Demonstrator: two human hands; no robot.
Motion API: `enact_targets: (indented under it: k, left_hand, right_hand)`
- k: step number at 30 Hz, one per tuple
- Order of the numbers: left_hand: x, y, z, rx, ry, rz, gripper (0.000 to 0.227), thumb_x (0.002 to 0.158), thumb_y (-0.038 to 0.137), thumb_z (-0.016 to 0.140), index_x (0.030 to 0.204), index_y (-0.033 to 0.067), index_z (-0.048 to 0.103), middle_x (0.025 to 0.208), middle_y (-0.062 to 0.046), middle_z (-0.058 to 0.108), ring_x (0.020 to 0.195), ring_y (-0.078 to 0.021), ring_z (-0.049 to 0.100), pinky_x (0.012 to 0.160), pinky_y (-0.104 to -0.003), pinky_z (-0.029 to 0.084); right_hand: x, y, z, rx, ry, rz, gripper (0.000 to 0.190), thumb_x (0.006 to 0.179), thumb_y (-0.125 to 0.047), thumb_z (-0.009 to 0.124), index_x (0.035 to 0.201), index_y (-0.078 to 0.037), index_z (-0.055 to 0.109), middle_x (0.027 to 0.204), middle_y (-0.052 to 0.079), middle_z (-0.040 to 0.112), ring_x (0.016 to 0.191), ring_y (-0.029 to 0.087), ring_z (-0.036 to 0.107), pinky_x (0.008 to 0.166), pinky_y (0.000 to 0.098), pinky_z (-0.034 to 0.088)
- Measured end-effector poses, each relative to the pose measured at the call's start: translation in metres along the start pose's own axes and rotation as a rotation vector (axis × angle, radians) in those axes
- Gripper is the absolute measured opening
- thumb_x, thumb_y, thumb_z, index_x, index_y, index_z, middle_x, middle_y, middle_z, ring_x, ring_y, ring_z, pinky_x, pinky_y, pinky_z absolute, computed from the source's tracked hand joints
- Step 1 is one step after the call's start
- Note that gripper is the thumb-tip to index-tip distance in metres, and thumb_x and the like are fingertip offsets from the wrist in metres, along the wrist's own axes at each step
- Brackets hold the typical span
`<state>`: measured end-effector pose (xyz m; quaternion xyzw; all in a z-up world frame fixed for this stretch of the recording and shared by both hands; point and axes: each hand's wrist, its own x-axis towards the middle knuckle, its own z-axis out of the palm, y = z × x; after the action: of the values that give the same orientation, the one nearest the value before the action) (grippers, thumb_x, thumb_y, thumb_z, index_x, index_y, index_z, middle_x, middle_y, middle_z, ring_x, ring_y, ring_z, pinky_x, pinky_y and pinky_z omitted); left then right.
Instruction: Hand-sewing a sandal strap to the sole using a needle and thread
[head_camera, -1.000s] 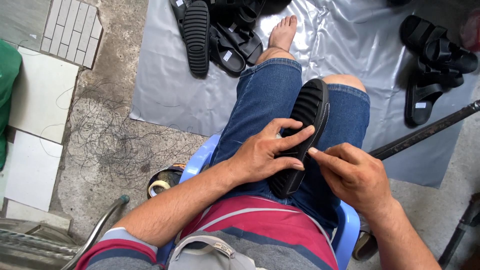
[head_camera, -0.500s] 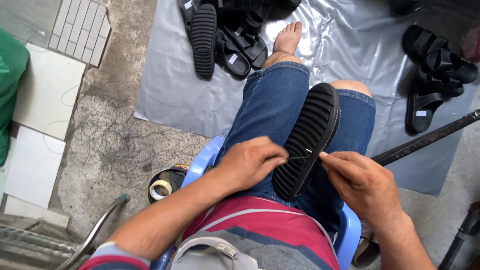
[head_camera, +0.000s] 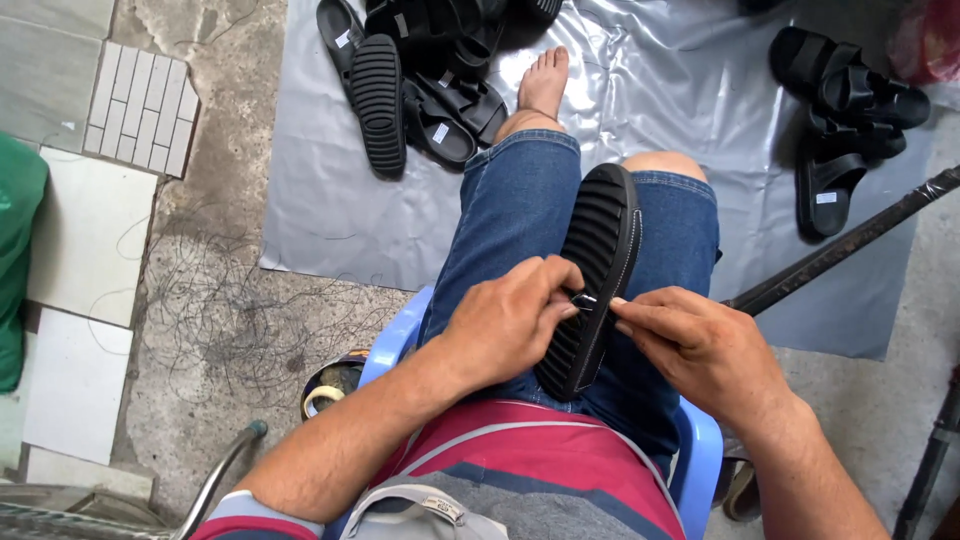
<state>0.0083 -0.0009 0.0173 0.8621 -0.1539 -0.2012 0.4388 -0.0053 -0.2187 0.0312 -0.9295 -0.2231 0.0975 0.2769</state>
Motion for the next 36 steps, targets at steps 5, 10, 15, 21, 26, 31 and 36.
enact_targets:
  k: [5,10,15,21,26,31,36]
  left_hand:
    - [0.000,0.011,0.005,0.071,-0.080,0.062,0.030,0.082,0.016,0.050,0.111,0.0182,0.041,0.086,-0.001,0.058,0.075,-0.0274,0.063,0.059,-0.043,0.051]
    - [-0.001,0.031,-0.015,0.196,-0.116,0.178,0.056,0.079,0.003,0.041,0.131,0.0220,0.036,0.080,-0.010,0.049,0.061,-0.0408,0.061,0.054,-0.052,0.051]
    - [-0.001,0.034,-0.023,0.193,-0.118,0.190,0.039,0.085,0.010,0.046,0.123,0.0174,0.053,0.085,-0.012,0.049,0.068,-0.0381,0.061,0.055,-0.050,0.052]
    - [0.000,0.025,0.009,0.130,0.107,0.212,0.040,0.081,0.035,0.062,0.118,0.0213,0.056,0.096,-0.006,0.046,0.079,-0.0345,0.063,0.062,-0.047,0.053]
    - [0.003,0.006,0.023,0.006,0.181,0.164,0.011,0.083,0.032,0.062,0.094,0.0299,0.065,0.089,0.004,0.050,0.077,-0.0257,0.064,0.061,-0.037,0.055]
    - [0.002,-0.007,0.025,-0.313,0.118,0.083,0.009,0.081,0.023,0.066,0.089,0.0239,0.068,0.088,0.002,0.053,0.077,-0.0196,0.063,0.066,-0.028,0.051]
    - [-0.011,-0.014,0.019,-0.438,0.078,0.143,0.010,0.081,0.023,0.065,0.086,0.0144,0.067,0.106,-0.007,0.053,0.093,-0.0252,0.060,0.072,-0.031,0.049]
  right_hand:
    - [0.001,-0.002,0.004,-0.007,-0.006,0.085,0.026,0.078,-0.022,0.064,0.104,-0.026,0.066,0.088,-0.007,0.065,0.071,0.012,0.064,0.057,0.0247,0.049]
    - [-0.003,-0.001,0.001,-0.077,-0.043,0.173,0.030,0.077,-0.023,0.063,0.106,-0.028,0.066,0.087,-0.003,0.065,0.072,0.023,0.062,0.057,0.0318,0.051]
    - [-0.020,0.011,-0.046,-0.185,-0.216,0.474,0.046,0.079,-0.024,0.054,0.119,-0.047,0.052,0.090,-0.007,0.061,0.081,0.019,0.064,0.061,0.0347,0.052]
    - [-0.032,0.004,-0.041,0.048,-0.101,0.375,0.044,0.077,-0.014,0.055,0.114,-0.037,0.062,0.076,-0.004,0.063,0.074,0.018,0.066,0.056,0.0318,0.051]
    - [-0.027,0.008,-0.030,0.239,-0.041,0.295,0.056,0.066,-0.015,0.069,0.120,-0.025,0.058,0.063,0.003,0.068,0.055,0.024,0.063,0.050,0.0337,0.048]
    - [-0.002,-0.012,0.003,0.387,0.135,0.130,0.021,0.076,-0.018,0.065,0.096,-0.017,0.070,0.070,0.001,0.071,0.055,0.021,0.067,0.050,0.0297,0.050]
    - [-0.003,-0.006,0.006,0.269,0.183,0.129,0.015,0.082,-0.029,0.060,0.072,-0.023,0.069,0.069,-0.009,0.066,0.060,0.015,0.064,0.053,0.0247,0.048]
